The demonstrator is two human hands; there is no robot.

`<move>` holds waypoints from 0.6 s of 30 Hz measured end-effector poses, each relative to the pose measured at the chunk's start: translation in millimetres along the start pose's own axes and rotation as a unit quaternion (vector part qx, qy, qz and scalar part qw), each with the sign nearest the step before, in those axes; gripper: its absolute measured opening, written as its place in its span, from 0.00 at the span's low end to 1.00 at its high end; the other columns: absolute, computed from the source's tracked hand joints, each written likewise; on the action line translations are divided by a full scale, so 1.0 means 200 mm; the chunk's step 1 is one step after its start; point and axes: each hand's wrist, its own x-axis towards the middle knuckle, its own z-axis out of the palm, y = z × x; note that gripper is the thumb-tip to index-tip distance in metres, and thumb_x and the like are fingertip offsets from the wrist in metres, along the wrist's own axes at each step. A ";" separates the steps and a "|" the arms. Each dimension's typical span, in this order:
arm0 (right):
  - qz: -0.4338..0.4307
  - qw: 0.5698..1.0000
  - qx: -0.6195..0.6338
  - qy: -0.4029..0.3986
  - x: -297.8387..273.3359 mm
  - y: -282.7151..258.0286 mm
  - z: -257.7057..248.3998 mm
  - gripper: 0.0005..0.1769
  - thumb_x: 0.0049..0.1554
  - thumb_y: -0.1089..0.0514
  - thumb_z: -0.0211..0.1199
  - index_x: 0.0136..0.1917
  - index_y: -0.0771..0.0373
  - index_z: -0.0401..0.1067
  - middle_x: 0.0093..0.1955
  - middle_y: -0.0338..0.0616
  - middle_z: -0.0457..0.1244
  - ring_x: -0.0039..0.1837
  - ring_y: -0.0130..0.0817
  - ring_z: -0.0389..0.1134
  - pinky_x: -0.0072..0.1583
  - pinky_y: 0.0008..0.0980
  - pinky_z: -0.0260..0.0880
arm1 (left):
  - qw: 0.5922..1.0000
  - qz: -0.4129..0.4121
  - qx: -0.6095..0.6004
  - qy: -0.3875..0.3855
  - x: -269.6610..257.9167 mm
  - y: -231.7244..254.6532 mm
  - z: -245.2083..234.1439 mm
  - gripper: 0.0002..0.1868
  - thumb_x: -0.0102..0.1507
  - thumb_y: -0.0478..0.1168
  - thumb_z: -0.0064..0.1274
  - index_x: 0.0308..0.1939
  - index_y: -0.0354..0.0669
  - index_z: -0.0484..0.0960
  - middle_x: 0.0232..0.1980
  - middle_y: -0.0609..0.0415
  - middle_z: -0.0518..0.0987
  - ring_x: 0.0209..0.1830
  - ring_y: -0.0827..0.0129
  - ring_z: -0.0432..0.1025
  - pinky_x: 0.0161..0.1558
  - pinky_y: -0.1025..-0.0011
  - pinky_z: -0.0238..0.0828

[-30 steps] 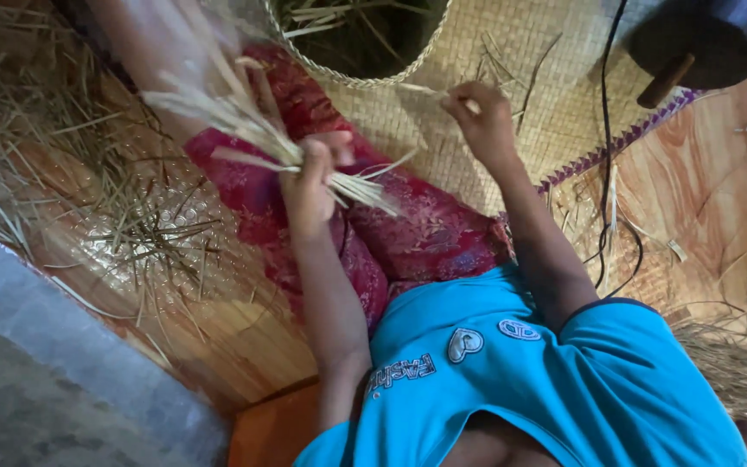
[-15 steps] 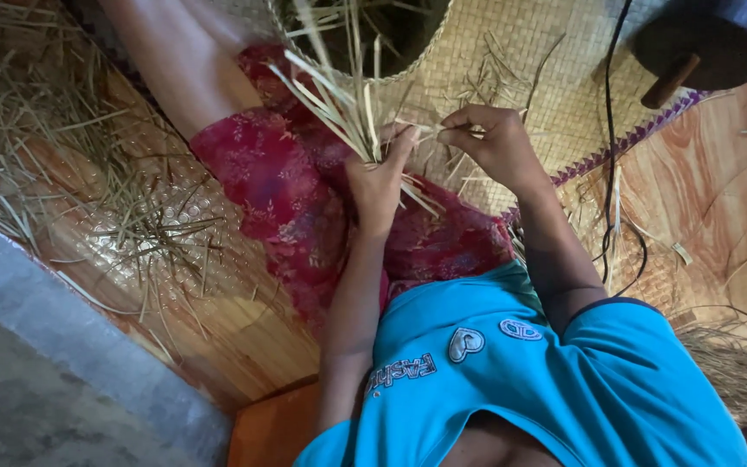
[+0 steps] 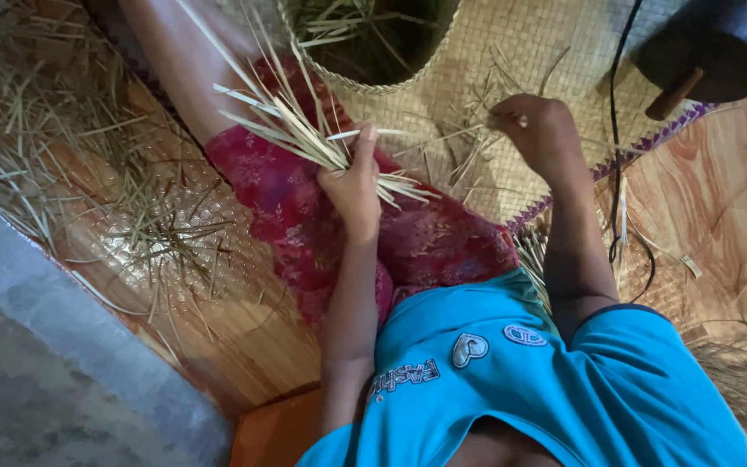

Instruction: The person is sitting on the floor, sorting and bundling dried straw or grass strands to prepare them for weaving.

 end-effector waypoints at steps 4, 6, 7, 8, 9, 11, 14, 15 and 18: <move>-0.048 0.974 -0.192 0.114 0.02 -0.07 0.01 0.18 0.57 0.63 0.75 0.61 0.64 0.81 0.57 0.47 0.72 0.59 0.46 0.66 0.64 0.45 0.54 | 0.991 -0.070 -0.090 -0.074 0.04 0.01 -0.03 0.10 0.60 0.34 0.65 0.45 0.35 0.87 0.25 0.61 0.78 0.14 0.85 0.58 0.14 0.81 0.46; -0.040 0.992 -0.089 0.074 0.02 -0.17 0.02 0.10 0.62 0.63 0.70 0.58 0.65 0.80 0.56 0.50 0.71 0.55 0.44 0.67 0.58 0.42 0.63 | 0.991 -0.041 -0.088 -0.089 0.02 -0.01 -0.01 0.10 0.62 0.33 0.63 0.47 0.35 0.86 0.30 0.58 0.81 0.18 0.83 0.63 0.16 0.81 0.52; -0.031 0.999 0.016 0.033 0.01 -0.21 0.02 0.06 0.66 0.62 0.66 0.54 0.66 0.80 0.55 0.54 0.70 0.50 0.42 0.69 0.52 0.38 0.72 | 0.991 -0.015 -0.083 -0.104 0.00 -0.02 -0.01 0.10 0.63 0.32 0.62 0.49 0.35 0.85 0.36 0.55 0.84 0.22 0.82 0.69 0.18 0.82 0.59; -0.029 0.999 0.016 0.033 0.00 -0.23 0.04 0.06 0.66 0.62 0.66 0.54 0.66 0.80 0.55 0.54 0.70 0.50 0.42 0.69 0.52 0.38 0.72 | 0.991 -0.015 -0.082 -0.104 0.00 -0.04 0.00 0.10 0.63 0.32 0.62 0.49 0.35 0.85 0.36 0.55 0.84 0.22 0.82 0.69 0.18 0.82 0.59; -0.054 0.997 0.042 -0.017 0.01 -0.25 0.06 0.06 0.63 0.63 0.69 0.52 0.67 0.79 0.50 0.57 0.70 0.49 0.51 0.70 0.53 0.46 0.70 | 0.995 -0.001 -0.058 -0.079 0.00 -0.06 0.02 0.09 0.61 0.33 0.65 0.44 0.38 0.87 0.35 0.55 0.84 0.25 0.82 0.71 0.23 0.79 0.64; -0.081 0.992 0.069 -0.068 0.01 -0.27 0.08 0.07 0.59 0.63 0.72 0.51 0.68 0.79 0.45 0.59 0.70 0.48 0.60 0.72 0.53 0.54 0.68 | 0.998 0.014 -0.035 -0.053 -0.02 -0.03 0.04 0.07 0.58 0.33 0.69 0.39 0.41 0.88 0.35 0.56 0.84 0.28 0.82 0.72 0.28 0.77 0.70; -0.053 0.990 0.089 -0.099 0.01 -0.28 0.09 0.06 0.59 0.68 0.67 0.52 0.69 0.78 0.44 0.59 0.69 0.47 0.55 0.71 0.53 0.51 0.67 | 0.994 -0.036 -0.083 -0.055 -0.01 0.02 0.03 0.09 0.57 0.35 0.70 0.40 0.39 0.87 0.24 0.56 0.80 0.15 0.86 0.65 0.14 0.83 0.55; -0.033 0.984 0.114 -0.129 0.01 -0.28 0.09 0.05 0.60 0.67 0.66 0.50 0.66 0.78 0.40 0.54 0.69 0.45 0.47 0.70 0.52 0.47 0.68 | 0.990 -0.055 -0.118 -0.054 0.01 -0.01 0.01 0.06 0.58 0.33 0.68 0.34 0.39 0.84 0.19 0.58 0.73 0.11 0.85 0.60 0.13 0.83 0.50; -0.007 0.974 0.153 -0.167 0.01 -0.26 0.10 0.05 0.61 0.66 0.64 0.49 0.64 0.79 0.35 0.48 0.68 0.42 0.35 0.67 0.51 0.41 0.68 | 0.982 -0.074 -0.169 -0.043 0.06 0.01 -0.03 0.06 0.59 0.31 0.66 0.32 0.38 0.83 0.15 0.57 0.68 0.08 0.84 0.54 0.13 0.83 0.46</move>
